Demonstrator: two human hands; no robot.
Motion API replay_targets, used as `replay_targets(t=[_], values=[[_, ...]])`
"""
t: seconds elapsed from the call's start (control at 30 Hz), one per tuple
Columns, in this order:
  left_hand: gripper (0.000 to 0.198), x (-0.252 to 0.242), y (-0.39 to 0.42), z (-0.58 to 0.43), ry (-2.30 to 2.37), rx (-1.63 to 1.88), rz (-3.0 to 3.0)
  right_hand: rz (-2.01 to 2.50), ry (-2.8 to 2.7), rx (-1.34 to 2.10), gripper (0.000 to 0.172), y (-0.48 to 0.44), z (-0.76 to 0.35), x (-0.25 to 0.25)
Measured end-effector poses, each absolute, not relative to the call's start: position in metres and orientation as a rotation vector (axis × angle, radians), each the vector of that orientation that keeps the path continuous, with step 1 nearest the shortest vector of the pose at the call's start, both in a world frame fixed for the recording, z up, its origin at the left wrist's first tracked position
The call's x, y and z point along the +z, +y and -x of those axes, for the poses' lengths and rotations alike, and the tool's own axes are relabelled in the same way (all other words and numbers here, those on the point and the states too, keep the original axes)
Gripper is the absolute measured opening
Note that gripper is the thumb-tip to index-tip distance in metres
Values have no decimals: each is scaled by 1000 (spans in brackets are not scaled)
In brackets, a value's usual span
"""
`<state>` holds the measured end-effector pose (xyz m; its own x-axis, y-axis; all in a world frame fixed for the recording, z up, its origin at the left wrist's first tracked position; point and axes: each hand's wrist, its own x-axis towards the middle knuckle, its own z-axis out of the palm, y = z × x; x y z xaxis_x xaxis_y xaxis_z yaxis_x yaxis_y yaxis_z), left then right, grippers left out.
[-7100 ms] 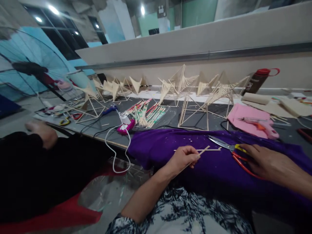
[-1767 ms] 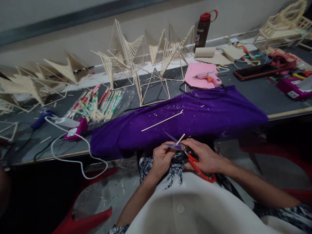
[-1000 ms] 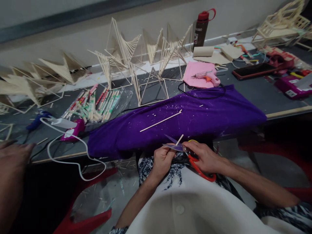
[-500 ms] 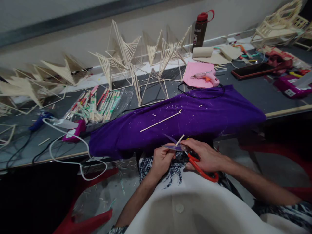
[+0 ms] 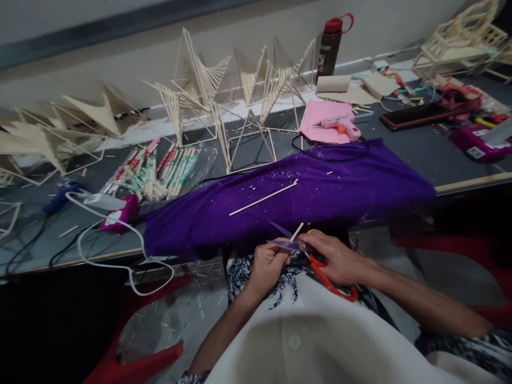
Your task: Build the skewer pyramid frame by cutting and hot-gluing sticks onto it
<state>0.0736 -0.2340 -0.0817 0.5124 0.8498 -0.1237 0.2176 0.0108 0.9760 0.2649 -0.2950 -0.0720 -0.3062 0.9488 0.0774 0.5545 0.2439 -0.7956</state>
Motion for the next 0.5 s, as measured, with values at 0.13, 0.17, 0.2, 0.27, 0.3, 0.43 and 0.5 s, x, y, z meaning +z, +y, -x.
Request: replay_targets(t=[0.13,0.17,0.2,0.27,0.3,0.43,0.5], values=[[23,-85,-235,-76,979,624,-1462,1373,-1985,874,46,-295,-268,-83],[23,-84,-235,-76,980,624,-1442,1379,-1988,861,48,-295,-269,-84],[23,-83,-234,-76,975,621,-1426,1383,-1991,843,47,-294,-269,-85],[22,-79,-232,-77,955,604,-1392,1388,-2009,816,46,-292,-270,-81],[21,-77,-231,-76,941,593,-1365,1394,-2025,803,47,-291,-271,-76],[25,-66,-231,-74,891,558,-1230,1431,-2136,767,69,-292,-277,-48],[31,-60,-234,-73,863,550,-1198,1450,-2182,750,73,-296,-281,-33]])
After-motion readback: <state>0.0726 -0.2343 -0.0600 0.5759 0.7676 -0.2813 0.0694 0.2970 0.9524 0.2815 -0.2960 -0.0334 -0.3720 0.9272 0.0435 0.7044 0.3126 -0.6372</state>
